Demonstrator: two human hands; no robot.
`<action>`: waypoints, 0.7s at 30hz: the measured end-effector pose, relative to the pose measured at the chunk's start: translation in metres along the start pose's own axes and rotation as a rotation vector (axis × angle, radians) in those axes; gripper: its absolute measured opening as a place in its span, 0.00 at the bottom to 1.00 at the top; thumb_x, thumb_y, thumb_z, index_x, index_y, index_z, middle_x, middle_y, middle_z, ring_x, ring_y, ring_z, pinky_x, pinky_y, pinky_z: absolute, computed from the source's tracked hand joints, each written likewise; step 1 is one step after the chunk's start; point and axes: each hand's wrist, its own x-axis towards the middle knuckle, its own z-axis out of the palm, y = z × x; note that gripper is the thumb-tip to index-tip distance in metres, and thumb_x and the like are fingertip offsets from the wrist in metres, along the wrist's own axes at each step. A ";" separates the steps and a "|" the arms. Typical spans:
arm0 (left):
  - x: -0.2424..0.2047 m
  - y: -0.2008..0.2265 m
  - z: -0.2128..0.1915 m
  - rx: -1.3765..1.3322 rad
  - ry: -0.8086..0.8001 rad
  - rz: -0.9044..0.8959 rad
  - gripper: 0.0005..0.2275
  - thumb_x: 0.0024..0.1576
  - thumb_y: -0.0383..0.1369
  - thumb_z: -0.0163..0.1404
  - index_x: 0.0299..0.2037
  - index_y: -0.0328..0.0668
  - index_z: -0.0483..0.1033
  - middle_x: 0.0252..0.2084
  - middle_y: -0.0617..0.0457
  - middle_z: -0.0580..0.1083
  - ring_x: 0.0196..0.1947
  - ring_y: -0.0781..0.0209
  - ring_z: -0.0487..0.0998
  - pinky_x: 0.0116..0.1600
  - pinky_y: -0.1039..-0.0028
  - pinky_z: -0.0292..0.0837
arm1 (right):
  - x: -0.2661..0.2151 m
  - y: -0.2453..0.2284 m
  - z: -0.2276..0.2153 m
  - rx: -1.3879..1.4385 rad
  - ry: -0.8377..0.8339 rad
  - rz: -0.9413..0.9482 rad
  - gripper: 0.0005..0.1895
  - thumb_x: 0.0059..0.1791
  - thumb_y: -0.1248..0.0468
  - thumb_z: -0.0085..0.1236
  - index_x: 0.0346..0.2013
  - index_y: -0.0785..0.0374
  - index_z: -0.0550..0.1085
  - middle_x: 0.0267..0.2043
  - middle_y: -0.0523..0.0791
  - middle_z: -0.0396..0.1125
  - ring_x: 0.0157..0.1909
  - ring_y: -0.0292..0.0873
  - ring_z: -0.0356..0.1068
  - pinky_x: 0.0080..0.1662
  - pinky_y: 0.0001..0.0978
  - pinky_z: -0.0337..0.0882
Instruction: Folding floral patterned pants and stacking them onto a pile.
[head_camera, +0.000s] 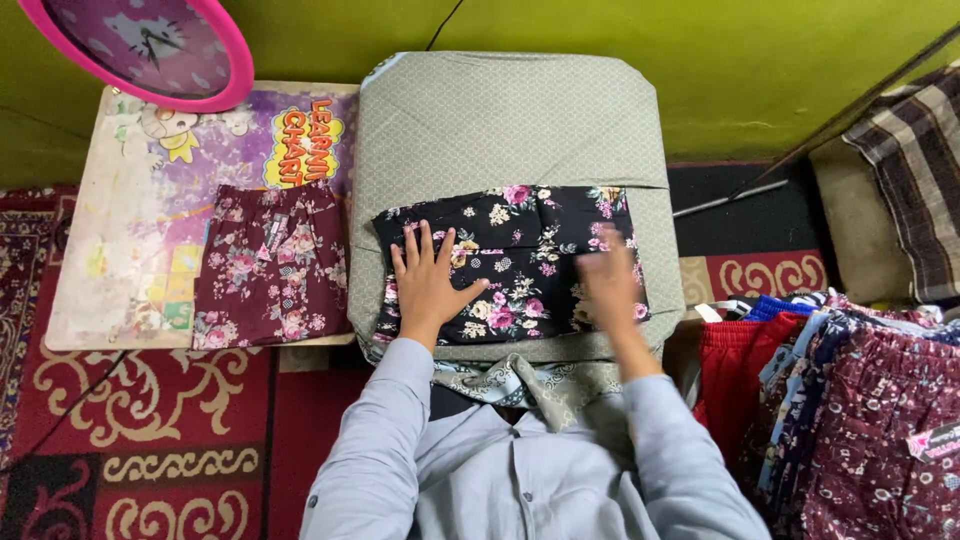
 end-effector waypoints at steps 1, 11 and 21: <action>0.000 0.000 0.000 0.004 0.000 0.000 0.45 0.45 0.64 0.53 0.73 0.52 0.59 0.76 0.35 0.51 0.76 0.33 0.46 0.73 0.41 0.35 | -0.006 -0.011 0.016 0.004 0.000 0.000 0.28 0.55 0.52 0.55 0.71 0.40 0.63 0.45 0.43 0.75 0.52 0.52 0.74 0.56 0.54 0.70; 0.005 -0.005 0.003 0.023 -0.080 -0.024 0.48 0.44 0.68 0.50 0.74 0.56 0.54 0.78 0.39 0.47 0.77 0.36 0.41 0.74 0.42 0.31 | 0.015 0.005 -0.003 -0.879 -0.367 -0.441 0.49 0.51 0.25 0.32 0.78 0.51 0.49 0.81 0.45 0.42 0.81 0.47 0.38 0.70 0.73 0.26; 0.022 -0.032 0.029 0.063 0.172 0.112 0.37 0.43 0.65 0.53 0.58 0.51 0.75 0.64 0.43 0.66 0.68 0.42 0.60 0.65 0.44 0.53 | 0.024 0.011 -0.018 -0.876 -0.275 -0.316 0.47 0.53 0.31 0.37 0.77 0.57 0.50 0.81 0.50 0.41 0.81 0.52 0.39 0.69 0.76 0.38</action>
